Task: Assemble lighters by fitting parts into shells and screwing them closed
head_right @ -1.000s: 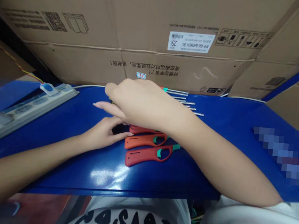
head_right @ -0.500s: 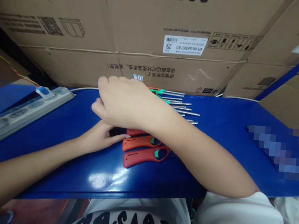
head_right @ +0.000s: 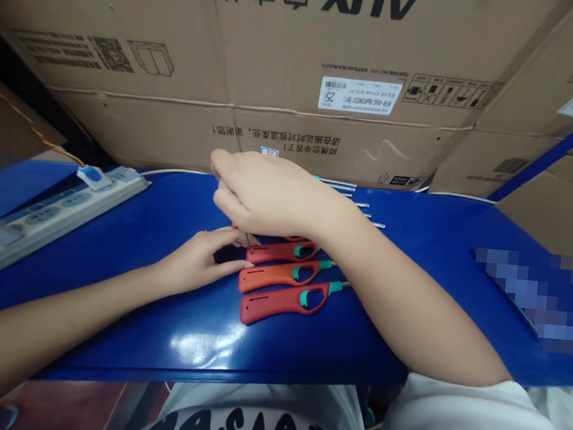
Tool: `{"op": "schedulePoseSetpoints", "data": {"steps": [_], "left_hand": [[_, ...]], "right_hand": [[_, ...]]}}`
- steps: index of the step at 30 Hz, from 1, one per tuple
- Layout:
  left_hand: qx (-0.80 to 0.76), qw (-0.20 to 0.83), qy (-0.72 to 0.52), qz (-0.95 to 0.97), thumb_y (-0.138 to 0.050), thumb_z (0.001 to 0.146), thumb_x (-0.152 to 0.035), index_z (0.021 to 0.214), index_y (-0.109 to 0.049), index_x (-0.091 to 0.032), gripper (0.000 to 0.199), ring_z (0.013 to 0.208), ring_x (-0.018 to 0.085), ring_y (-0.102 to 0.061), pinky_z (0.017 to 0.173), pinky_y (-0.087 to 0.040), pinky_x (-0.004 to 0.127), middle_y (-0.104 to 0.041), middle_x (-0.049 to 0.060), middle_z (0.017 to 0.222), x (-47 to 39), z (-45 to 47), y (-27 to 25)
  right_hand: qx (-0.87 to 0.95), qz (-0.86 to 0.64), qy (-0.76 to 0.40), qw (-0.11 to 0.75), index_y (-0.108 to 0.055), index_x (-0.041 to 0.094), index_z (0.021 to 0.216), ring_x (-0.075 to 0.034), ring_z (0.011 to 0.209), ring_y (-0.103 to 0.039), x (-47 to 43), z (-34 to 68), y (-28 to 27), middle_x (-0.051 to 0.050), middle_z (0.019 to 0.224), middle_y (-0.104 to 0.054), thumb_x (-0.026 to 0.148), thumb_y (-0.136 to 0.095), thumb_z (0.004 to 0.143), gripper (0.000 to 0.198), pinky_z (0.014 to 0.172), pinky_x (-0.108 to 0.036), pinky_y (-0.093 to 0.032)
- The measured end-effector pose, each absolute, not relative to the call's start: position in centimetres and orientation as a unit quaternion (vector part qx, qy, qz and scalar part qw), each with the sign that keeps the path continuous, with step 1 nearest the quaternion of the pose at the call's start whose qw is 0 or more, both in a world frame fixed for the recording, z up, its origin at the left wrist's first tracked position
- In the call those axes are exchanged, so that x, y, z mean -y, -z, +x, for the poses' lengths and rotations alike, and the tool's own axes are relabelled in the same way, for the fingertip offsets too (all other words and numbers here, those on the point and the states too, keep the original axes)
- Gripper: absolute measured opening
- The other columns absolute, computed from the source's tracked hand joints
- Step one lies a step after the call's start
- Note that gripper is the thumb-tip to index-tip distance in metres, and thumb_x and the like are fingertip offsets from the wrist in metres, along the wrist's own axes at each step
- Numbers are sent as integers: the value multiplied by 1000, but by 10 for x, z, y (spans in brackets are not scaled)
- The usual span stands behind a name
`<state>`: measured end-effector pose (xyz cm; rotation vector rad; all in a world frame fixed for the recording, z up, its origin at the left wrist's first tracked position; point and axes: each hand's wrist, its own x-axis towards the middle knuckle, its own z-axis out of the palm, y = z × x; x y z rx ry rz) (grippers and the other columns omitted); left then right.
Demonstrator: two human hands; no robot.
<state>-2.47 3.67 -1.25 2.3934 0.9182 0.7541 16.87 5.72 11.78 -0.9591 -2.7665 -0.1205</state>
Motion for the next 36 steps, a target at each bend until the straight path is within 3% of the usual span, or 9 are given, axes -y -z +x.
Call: {"op": "schedulePoseSetpoints", "data": {"steps": [3,8,11,16,20,24,28,32,36], "left_hand": [[-332,232,-277,872,-70,93,-29,112,-65,-20,22,106,21,-69,96,-55,35,-73,6,115,-37,-25,13],[-334,222,-271,875,-71,93,-29,111,-65,-19,22,103,20,-69,94,-55,33,-73,5,113,-37,-26,12],[-334,217,-272,876,-71,93,-29,111,-65,-19,21,104,20,-68,95,-54,34,-73,5,114,-37,-26,12],[-327,214,-276,878,-71,93,-30,111,-65,-19,22,101,20,-69,92,-56,34,-74,5,111,-37,-26,12],[-327,215,-279,877,-71,93,-30,111,-64,-19,22,97,20,-69,90,-56,34,-73,5,108,-37,-26,12],[-325,217,-281,877,-71,92,-31,108,-64,-19,21,95,19,-68,88,-57,34,-73,5,105,-37,-26,11],[-332,215,-272,877,-70,93,-32,110,-64,-20,22,97,20,-68,90,-57,35,-73,5,109,-37,-26,11],[-332,213,-271,878,-70,93,-32,108,-64,-19,21,95,20,-69,88,-57,34,-73,5,105,-38,-27,11],[-324,196,-277,883,-70,93,-30,107,-63,-19,20,95,20,-69,88,-56,33,-73,5,104,-38,-27,12]], "right_hand": [[940,-326,36,96,-60,13,108,-20,71,-58,-59,173,-120,-10,88,-70,40,-33,106,38,64,-31,-35],[951,-290,11,109,-56,13,122,-20,80,-59,-61,174,-118,-11,101,-71,29,-36,104,31,70,-30,-37],[951,-290,17,107,-59,13,113,-19,76,-58,-62,172,-117,-9,92,-70,37,-36,105,34,69,-30,-36],[955,-274,3,111,-56,14,117,-19,82,-59,-59,172,-117,-9,99,-69,28,-35,104,29,72,-30,-37],[950,-297,2,91,-57,16,116,-20,78,-61,-56,175,-121,-10,98,-71,39,-34,106,35,70,-31,-37],[947,-310,-4,86,-55,14,126,-21,81,-61,-55,178,-125,-10,102,-72,31,-37,103,33,69,-31,-37],[944,-322,5,74,-61,13,116,-19,77,-61,-53,176,-127,-11,97,-72,40,-37,105,38,67,-29,-36],[943,-323,-23,75,-57,14,124,-17,75,-60,-52,172,-126,-10,99,-73,34,-37,105,34,65,-28,-35],[944,-319,-29,81,-59,15,119,-17,74,-60,-52,173,-124,-10,100,-72,43,-41,104,37,65,-28,-36]]}}
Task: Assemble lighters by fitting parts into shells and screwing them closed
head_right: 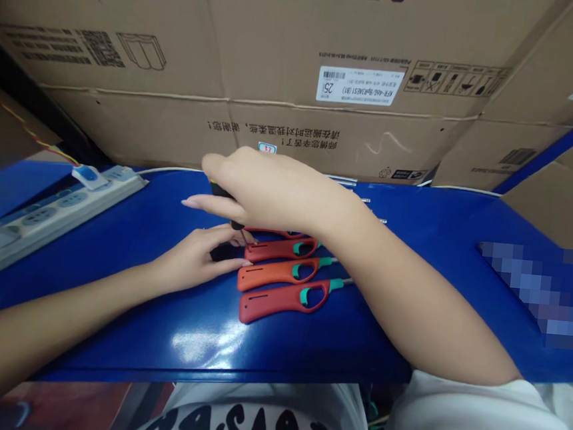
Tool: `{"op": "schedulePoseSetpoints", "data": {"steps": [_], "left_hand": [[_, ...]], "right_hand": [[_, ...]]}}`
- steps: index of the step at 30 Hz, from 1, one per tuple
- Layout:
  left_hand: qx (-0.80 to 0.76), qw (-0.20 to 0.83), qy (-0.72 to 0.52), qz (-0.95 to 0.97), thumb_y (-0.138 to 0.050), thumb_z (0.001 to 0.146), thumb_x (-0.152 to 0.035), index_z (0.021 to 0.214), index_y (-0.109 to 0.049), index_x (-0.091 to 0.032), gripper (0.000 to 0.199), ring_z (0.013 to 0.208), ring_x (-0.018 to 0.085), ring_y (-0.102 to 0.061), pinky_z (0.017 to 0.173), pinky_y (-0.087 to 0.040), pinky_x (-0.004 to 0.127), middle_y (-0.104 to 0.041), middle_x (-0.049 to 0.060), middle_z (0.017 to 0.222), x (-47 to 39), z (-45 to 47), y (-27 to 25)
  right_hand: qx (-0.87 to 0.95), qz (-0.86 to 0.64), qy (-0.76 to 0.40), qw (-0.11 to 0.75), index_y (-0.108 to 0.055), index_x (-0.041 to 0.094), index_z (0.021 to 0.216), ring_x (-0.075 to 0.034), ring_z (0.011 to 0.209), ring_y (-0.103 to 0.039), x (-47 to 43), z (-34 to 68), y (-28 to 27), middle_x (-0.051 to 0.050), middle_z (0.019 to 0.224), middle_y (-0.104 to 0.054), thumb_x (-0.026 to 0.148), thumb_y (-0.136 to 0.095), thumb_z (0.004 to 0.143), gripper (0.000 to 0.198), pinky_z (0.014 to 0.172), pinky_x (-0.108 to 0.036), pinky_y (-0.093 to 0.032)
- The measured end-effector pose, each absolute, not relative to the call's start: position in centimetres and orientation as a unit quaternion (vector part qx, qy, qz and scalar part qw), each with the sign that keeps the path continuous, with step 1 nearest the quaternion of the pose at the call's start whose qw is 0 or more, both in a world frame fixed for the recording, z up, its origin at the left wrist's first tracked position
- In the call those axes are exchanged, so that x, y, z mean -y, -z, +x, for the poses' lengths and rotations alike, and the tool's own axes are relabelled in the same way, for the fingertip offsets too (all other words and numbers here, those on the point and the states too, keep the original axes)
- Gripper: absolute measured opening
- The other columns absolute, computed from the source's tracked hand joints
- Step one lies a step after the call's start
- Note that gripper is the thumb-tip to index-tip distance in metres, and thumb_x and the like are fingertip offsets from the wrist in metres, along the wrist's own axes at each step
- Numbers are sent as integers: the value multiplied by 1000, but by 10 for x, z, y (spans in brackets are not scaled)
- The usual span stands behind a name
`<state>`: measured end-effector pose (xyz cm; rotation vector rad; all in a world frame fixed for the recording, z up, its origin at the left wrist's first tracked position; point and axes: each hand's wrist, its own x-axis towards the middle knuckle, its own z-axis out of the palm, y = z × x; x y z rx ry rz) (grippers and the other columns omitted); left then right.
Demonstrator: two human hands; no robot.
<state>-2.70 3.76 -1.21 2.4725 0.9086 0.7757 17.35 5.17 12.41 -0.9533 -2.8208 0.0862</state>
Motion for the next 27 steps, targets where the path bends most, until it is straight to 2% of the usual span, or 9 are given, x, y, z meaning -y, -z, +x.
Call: {"op": "schedulePoseSetpoints", "data": {"steps": [3,5,7,9,12,17,21,23,27], "left_hand": [[-315,191,-282,886,-69,94,-31,107,-63,-19,19,93,19,-69,86,-56,32,-73,5,103,-38,-27,13],[-314,186,-281,887,-69,94,-31,108,-63,-18,20,93,20,-68,85,-56,32,-72,5,103,-38,-27,12],[-321,183,-276,887,-69,94,-32,108,-63,-19,21,93,20,-68,85,-56,33,-72,5,102,-38,-27,12],[-327,188,-271,886,-70,93,-32,108,-64,-19,20,93,20,-68,85,-56,33,-72,5,102,-38,-27,12],[-326,197,-270,884,-70,93,-32,107,-64,-20,19,94,19,-69,86,-56,33,-72,4,102,-38,-27,11],[-324,196,-273,884,-70,93,-31,106,-64,-20,18,95,19,-69,87,-56,33,-72,4,103,-38,-27,12],[-313,187,-280,888,-70,93,-29,106,-64,-19,17,95,19,-69,87,-56,31,-72,5,102,-39,-28,13],[-316,188,-280,887,-69,93,-29,106,-64,-19,17,96,19,-69,88,-56,32,-72,5,103,-39,-27,13],[-321,199,-276,884,-68,94,-31,104,-64,-20,16,96,21,-70,88,-56,34,-73,5,103,-39,-27,12]], "right_hand": [[947,-308,-35,78,-58,15,120,-17,73,-60,-51,175,-124,-9,99,-72,36,-42,103,31,64,-29,-36],[946,-311,-31,79,-58,15,120,-18,73,-60,-51,175,-125,-9,98,-72,38,-41,103,34,64,-30,-36],[944,-319,-17,79,-62,14,113,-19,73,-60,-50,174,-126,-10,96,-72,42,-37,104,38,65,-30,-36],[941,-330,-7,77,-63,15,107,-19,74,-61,-50,173,-127,-10,96,-72,39,-34,105,38,64,-31,-36],[938,-337,-5,85,-61,16,111,-19,79,-62,-51,174,-127,-10,101,-72,31,-36,104,30,66,-30,-38],[943,-323,-15,76,-62,16,109,-19,79,-62,-52,175,-127,-10,100,-72,37,-36,105,33,66,-30,-38],[946,-314,-19,83,-58,16,119,-20,82,-63,-50,175,-127,-10,103,-73,37,-38,104,33,67,-30,-38],[947,-311,-10,84,-59,16,118,-20,81,-63,-50,174,-127,-10,102,-73,41,-37,105,36,67,-31,-38],[947,-312,3,80,-59,16,118,-21,80,-64,-50,174,-126,-9,101,-73,35,-38,104,32,68,-31,-38]]}}
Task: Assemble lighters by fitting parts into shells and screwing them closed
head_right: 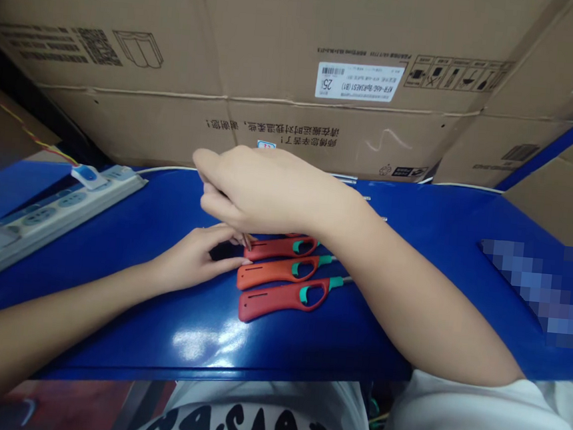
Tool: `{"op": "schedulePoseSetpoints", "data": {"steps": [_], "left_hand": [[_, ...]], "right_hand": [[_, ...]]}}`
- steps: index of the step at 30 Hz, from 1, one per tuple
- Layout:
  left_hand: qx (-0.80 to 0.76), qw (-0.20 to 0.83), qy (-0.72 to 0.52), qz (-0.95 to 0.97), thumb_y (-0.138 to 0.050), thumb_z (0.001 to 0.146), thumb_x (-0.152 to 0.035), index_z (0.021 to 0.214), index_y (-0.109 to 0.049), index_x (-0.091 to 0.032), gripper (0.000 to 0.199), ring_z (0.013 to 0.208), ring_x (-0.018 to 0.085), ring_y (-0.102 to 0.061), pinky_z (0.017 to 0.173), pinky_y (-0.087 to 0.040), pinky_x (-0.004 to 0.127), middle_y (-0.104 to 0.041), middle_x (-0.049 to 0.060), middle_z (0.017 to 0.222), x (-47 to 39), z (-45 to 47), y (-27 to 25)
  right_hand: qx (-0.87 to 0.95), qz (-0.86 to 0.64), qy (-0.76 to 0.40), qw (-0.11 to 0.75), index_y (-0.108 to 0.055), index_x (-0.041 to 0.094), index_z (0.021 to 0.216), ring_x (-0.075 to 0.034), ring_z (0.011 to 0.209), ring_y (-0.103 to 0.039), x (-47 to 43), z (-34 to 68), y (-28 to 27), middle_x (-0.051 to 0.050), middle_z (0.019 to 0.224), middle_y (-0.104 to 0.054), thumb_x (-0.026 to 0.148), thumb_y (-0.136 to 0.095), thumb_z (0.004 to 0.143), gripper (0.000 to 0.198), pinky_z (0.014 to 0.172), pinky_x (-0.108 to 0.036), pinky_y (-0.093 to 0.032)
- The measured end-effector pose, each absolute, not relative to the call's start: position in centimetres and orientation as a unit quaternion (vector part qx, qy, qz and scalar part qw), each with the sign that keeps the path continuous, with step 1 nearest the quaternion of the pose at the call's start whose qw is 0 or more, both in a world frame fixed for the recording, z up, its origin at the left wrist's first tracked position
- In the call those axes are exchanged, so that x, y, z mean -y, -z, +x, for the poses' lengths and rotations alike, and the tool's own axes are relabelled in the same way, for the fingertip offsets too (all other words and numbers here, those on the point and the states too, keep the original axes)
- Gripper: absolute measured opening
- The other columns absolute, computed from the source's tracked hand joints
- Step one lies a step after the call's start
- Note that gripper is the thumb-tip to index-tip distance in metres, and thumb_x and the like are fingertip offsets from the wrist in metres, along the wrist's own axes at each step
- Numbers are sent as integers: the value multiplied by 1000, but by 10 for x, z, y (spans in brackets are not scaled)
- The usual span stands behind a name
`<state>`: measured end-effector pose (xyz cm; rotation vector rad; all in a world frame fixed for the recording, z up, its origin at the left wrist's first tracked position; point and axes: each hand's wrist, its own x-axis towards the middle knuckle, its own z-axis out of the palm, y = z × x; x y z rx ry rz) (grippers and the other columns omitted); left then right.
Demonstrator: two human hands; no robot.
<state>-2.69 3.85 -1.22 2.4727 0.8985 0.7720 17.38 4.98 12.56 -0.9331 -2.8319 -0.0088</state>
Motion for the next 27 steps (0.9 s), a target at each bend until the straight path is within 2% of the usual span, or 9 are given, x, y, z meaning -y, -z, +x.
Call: {"op": "schedulePoseSetpoints", "data": {"steps": [4,8,16,19,23,27], "left_hand": [[-326,203,-275,881,-68,94,-31,104,-63,-20,16,98,22,-70,89,-56,36,-73,5,105,-38,-27,13],[-326,191,-278,883,-66,95,-30,101,-61,-20,13,96,21,-69,87,-56,36,-72,5,102,-37,-26,13],[-321,192,-278,885,-67,95,-29,102,-61,-20,13,95,21,-68,87,-56,34,-71,5,101,-36,-26,12],[-325,190,-277,884,-67,95,-29,102,-61,-19,13,95,21,-68,87,-55,34,-71,5,101,-36,-26,12],[-322,188,-277,886,-66,95,-31,102,-60,-20,14,95,21,-69,86,-56,35,-71,5,101,-37,-26,14],[-324,184,-281,885,-66,95,-29,102,-61,-20,13,96,21,-69,86,-56,35,-72,5,103,-38,-26,15]], "right_hand": [[945,-318,12,83,-59,16,120,-22,83,-64,-50,173,-124,-10,101,-74,41,-38,104,37,70,-31,-38],[946,-313,11,82,-57,16,121,-21,83,-64,-50,172,-124,-9,103,-74,34,-37,104,32,71,-31,-38],[945,-312,38,86,-59,16,114,-22,84,-64,-51,172,-125,-10,98,-72,36,-35,104,32,72,-32,-37],[944,-312,46,95,-60,15,112,-22,82,-63,-52,173,-124,-9,95,-72,42,-33,105,38,72,-32,-36],[947,-307,47,85,-60,16,114,-21,81,-63,-52,173,-123,-8,97,-71,37,-34,105,35,71,-31,-36],[946,-303,62,98,-60,15,111,-20,80,-63,-52,171,-121,-7,93,-71,40,-31,106,38,71,-31,-36]]}}
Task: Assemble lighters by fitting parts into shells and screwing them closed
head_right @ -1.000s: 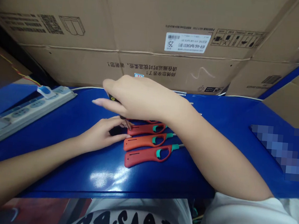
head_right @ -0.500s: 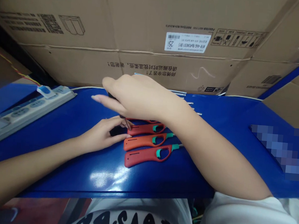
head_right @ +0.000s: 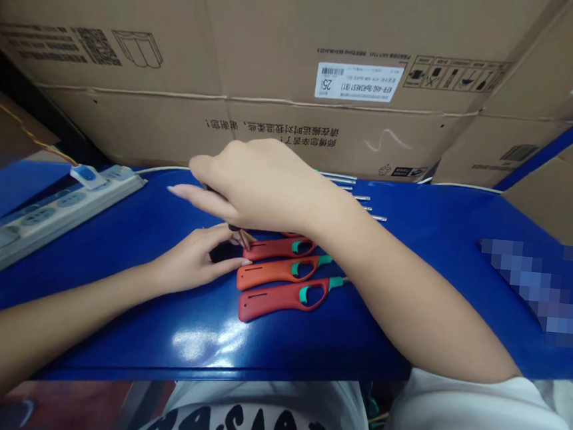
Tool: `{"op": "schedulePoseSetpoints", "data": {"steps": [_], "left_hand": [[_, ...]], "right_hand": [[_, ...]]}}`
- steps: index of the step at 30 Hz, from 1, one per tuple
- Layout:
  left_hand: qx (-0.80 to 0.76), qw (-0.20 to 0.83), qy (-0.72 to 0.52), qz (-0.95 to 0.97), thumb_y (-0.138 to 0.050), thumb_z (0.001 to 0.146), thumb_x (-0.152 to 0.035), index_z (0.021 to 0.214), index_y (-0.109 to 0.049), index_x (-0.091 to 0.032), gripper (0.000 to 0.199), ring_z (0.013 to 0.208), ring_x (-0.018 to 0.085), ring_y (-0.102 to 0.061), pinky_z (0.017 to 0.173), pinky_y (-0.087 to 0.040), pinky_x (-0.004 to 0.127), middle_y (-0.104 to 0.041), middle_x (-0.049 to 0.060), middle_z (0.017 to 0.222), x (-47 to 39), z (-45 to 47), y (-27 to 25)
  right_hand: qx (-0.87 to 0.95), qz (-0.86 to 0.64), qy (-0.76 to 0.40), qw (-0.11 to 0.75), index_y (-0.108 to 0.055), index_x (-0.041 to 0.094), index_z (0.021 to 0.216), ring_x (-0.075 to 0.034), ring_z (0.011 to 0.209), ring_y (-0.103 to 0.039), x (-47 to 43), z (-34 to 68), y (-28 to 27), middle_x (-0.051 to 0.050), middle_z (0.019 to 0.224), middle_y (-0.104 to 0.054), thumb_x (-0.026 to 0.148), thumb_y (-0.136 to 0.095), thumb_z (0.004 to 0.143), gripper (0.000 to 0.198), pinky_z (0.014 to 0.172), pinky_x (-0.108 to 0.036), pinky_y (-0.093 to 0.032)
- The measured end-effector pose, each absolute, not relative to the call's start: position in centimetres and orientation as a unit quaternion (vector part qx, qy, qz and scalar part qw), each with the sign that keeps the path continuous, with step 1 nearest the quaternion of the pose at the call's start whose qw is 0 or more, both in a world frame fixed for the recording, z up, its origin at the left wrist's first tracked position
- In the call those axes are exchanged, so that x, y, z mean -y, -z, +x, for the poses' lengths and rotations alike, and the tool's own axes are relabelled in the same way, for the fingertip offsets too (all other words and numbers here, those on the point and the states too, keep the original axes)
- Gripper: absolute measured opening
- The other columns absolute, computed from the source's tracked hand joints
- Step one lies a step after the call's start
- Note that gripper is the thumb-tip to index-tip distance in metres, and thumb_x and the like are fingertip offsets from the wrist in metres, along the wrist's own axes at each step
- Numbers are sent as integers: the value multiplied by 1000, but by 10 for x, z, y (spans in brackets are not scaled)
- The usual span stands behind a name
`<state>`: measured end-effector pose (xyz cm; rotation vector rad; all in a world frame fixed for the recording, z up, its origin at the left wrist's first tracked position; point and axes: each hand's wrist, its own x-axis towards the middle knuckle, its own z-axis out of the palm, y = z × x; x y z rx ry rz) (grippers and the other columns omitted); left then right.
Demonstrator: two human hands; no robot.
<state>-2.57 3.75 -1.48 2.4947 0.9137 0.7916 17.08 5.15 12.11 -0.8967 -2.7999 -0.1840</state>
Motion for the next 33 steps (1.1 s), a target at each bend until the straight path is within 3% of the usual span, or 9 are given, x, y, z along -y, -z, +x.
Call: {"op": "schedulePoseSetpoints", "data": {"steps": [4,7,11,16,22,26,30,33], "left_hand": [[-320,180,-283,886,-66,95,-30,103,-62,-19,14,95,22,-70,86,-56,35,-72,5,103,-37,-26,15],[-320,184,-286,884,-67,94,-29,105,-61,-19,16,97,21,-70,87,-56,35,-72,6,104,-37,-27,15],[-312,187,-289,885,-67,94,-28,102,-61,-19,13,94,20,-69,86,-56,34,-72,4,101,-37,-27,14],[-318,186,-288,884,-68,93,-27,102,-61,-19,14,94,19,-69,87,-56,33,-72,4,101,-37,-26,14],[-312,181,-294,885,-67,94,-28,103,-61,-18,14,94,20,-69,87,-56,34,-72,5,101,-38,-26,15],[-313,179,-290,887,-67,95,-28,103,-61,-18,14,94,21,-69,86,-57,35,-72,6,101,-37,-27,16],[-312,178,-292,886,-67,94,-28,105,-62,-18,16,96,21,-69,87,-56,35,-72,6,103,-37,-27,16],[-309,186,-287,887,-67,95,-28,103,-62,-19,14,95,20,-70,87,-56,34,-72,5,101,-38,-28,15]], "right_hand": [[951,-282,57,111,-57,15,116,-19,81,-63,-51,171,-120,-7,97,-71,35,-37,103,31,70,-29,-36],[949,-289,62,109,-58,15,113,-20,79,-62,-52,171,-120,-7,93,-70,43,-37,104,36,68,-30,-36],[952,-286,61,95,-60,16,111,-19,77,-62,-53,173,-120,-6,92,-70,37,-38,103,31,69,-29,-36],[946,-298,72,103,-62,16,104,-20,82,-62,-54,174,-121,-6,90,-68,41,-37,104,36,72,-31,-37],[953,-277,50,110,-59,17,109,-21,85,-62,-53,174,-120,-6,95,-67,43,-40,104,33,73,-31,-37],[958,-261,31,117,-57,17,110,-18,81,-61,-54,174,-119,-6,96,-68,36,-42,103,26,70,-30,-37],[953,-278,30,115,-58,15,112,-19,79,-60,-54,174,-120,-7,92,-68,44,-43,103,34,69,-31,-38],[953,-284,30,99,-59,15,112,-19,79,-61,-54,175,-121,-6,93,-69,39,-43,103,30,71,-31,-38]]}}
